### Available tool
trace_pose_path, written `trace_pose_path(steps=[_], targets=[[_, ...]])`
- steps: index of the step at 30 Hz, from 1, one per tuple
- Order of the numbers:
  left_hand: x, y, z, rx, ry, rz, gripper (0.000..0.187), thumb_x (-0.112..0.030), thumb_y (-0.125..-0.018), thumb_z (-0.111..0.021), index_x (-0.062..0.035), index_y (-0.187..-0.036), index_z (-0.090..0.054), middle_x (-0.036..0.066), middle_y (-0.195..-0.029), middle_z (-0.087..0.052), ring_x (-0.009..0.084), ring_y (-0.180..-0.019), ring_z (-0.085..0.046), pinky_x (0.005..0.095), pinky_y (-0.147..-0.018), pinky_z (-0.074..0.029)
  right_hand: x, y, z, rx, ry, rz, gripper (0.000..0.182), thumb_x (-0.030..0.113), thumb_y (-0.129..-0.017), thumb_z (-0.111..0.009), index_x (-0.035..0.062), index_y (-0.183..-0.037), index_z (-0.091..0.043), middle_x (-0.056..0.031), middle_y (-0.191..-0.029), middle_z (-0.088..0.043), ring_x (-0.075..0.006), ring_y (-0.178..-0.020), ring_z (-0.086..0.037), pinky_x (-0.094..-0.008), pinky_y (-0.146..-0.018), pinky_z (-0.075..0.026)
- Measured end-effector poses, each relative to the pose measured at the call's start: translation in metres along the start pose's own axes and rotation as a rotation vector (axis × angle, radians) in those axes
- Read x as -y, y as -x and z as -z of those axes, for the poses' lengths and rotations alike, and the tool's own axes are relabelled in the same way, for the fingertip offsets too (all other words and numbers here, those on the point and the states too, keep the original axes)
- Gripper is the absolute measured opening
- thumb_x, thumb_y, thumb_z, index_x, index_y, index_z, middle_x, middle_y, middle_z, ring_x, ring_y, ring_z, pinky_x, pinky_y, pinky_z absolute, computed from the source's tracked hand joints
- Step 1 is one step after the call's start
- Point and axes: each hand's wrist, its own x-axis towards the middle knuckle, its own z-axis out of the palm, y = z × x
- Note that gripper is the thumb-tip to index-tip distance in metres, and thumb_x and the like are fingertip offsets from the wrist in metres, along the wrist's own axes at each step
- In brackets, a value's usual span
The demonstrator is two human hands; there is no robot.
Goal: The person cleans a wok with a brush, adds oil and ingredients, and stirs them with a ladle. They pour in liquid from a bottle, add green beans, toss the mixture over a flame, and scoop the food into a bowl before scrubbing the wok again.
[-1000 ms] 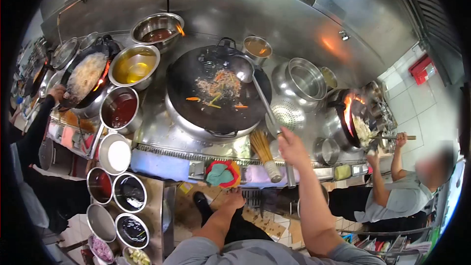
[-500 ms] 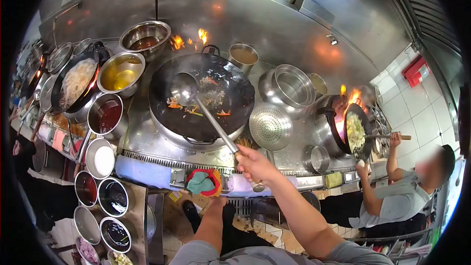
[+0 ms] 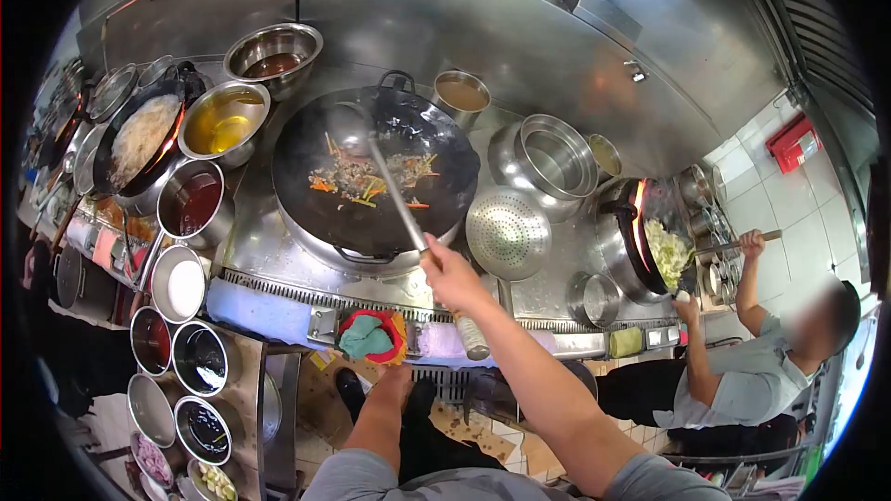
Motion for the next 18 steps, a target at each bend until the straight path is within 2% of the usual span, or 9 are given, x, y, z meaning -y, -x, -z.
trace_pose_path(steps=[2, 4, 6, 8, 10, 12, 14, 17, 18], targets=[[0.002, -0.002, -0.003, 0.007, 0.011, 0.0, 0.065, -0.049, -0.09, -0.037, -0.0118, -0.143, -0.031, 0.011, -0.15, -0.026, 0.0284, -0.136, -0.029, 0.048, -0.109, -0.026, -0.017, 0.018, -0.002, -0.225, 0.472, 0.385, 0.054, 0.02, -0.09, -0.051, 0.0252, -0.141, -0.035, -0.0131, -0.072, -0.061, -0.0299, -0.063, -0.062, -0.0402, -0.058, -0.049], [0.006, -0.005, -0.014, 0.02, 0.032, -0.007, 0.064, -0.049, -0.09, -0.037, -0.012, -0.143, -0.031, 0.011, -0.15, -0.026, 0.0281, -0.136, -0.029, 0.0478, -0.109, -0.026, 0.015, 0.06, 0.025, -0.077, 0.781, -0.044, 0.057, 0.021, -0.087, -0.052, 0.0319, -0.14, -0.035, -0.0187, -0.084, -0.064, -0.0377, -0.079, -0.062, -0.045, -0.07, -0.049], [0.013, -0.014, -0.034, 0.049, 0.064, -0.021, 0.064, -0.049, -0.09, -0.037, -0.0122, -0.143, -0.031, 0.01, -0.15, -0.026, 0.0277, -0.136, -0.029, 0.0477, -0.109, -0.026, -0.014, 0.093, 0.056, -0.132, 0.871, 0.048, 0.054, 0.023, -0.086, -0.053, 0.0366, -0.137, -0.04, -0.0173, -0.085, -0.064, -0.0357, -0.076, -0.063, -0.0435, -0.068, -0.049], [0.017, -0.021, -0.05, 0.073, 0.108, -0.04, 0.064, -0.048, -0.09, -0.037, -0.0124, -0.143, -0.032, 0.01, -0.15, -0.026, 0.0274, -0.136, -0.03, 0.0475, -0.11, -0.026, -0.023, 0.125, 0.101, -0.197, 0.938, 0.125, 0.052, 0.019, -0.084, -0.052, 0.0302, -0.134, -0.045, -0.0169, -0.085, -0.064, -0.0364, -0.072, -0.062, -0.0451, -0.064, -0.05], [0.014, -0.014, -0.049, 0.074, 0.126, -0.052, 0.063, -0.048, -0.09, -0.037, -0.0126, -0.143, -0.032, 0.01, -0.15, -0.026, 0.0273, -0.136, -0.03, 0.0474, -0.11, -0.026, 0.002, 0.162, 0.137, -0.228, 0.961, 0.172, 0.052, 0.018, -0.082, -0.057, 0.0272, -0.132, -0.049, -0.0151, -0.081, -0.064, -0.0348, -0.071, -0.062, -0.044, -0.064, -0.05], [0.007, 0.012, -0.03, -0.065, 0.086, -0.02, 0.055, -0.047, -0.091, -0.036, -0.015, -0.134, -0.045, 0.012, -0.141, -0.042, 0.0262, -0.128, -0.043, 0.0471, -0.105, -0.033, 0.027, 0.201, 0.166, -0.167, 0.935, 0.11, 0.054, 0.016, -0.08, -0.06, 0.0232, -0.132, -0.05, -0.0142, -0.078, -0.064, -0.0332, -0.071, -0.062, -0.0432, -0.065, -0.05], [0.004, 0.019, -0.022, -0.084, 0.075, 0.004, 0.055, -0.047, -0.091, -0.037, -0.0149, -0.134, -0.046, 0.012, -0.141, -0.042, 0.0263, -0.128, -0.043, 0.0471, -0.105, -0.033, 0.063, 0.232, 0.187, -0.135, 0.861, 0.095, 0.053, 0.014, -0.079, -0.06, 0.0201, -0.131, -0.051, -0.0134, -0.08, -0.066, -0.0327, -0.073, -0.063, -0.0422, -0.067, -0.049], [0.003, 0.016, -0.019, -0.053, 0.057, 0.023, 0.054, -0.047, -0.091, -0.037, -0.0148, -0.134, -0.046, 0.012, -0.14, -0.042, 0.0264, -0.128, -0.043, 0.0471, -0.105, -0.033, 0.07, 0.222, 0.188, -0.066, 0.846, 0.0, 0.051, 0.015, -0.079, -0.06, 0.0188, -0.13, -0.052, -0.0134, -0.083, -0.066, -0.0334, -0.076, -0.063, -0.0418, -0.068, -0.049], [0.003, 0.015, -0.017, -0.047, 0.051, 0.025, 0.054, -0.047, -0.091, -0.037, -0.0148, -0.134, -0.046, 0.012, -0.14, -0.042, 0.0264, -0.128, -0.043, 0.0471, -0.105, -0.033, 0.041, 0.202, 0.183, -0.059, 0.847, 0.038, 0.051, 0.017, -0.08, -0.06, 0.0174, -0.13, -0.051, -0.0143, -0.084, -0.066, -0.0353, -0.077, -0.062, -0.0421, -0.069, -0.048]])
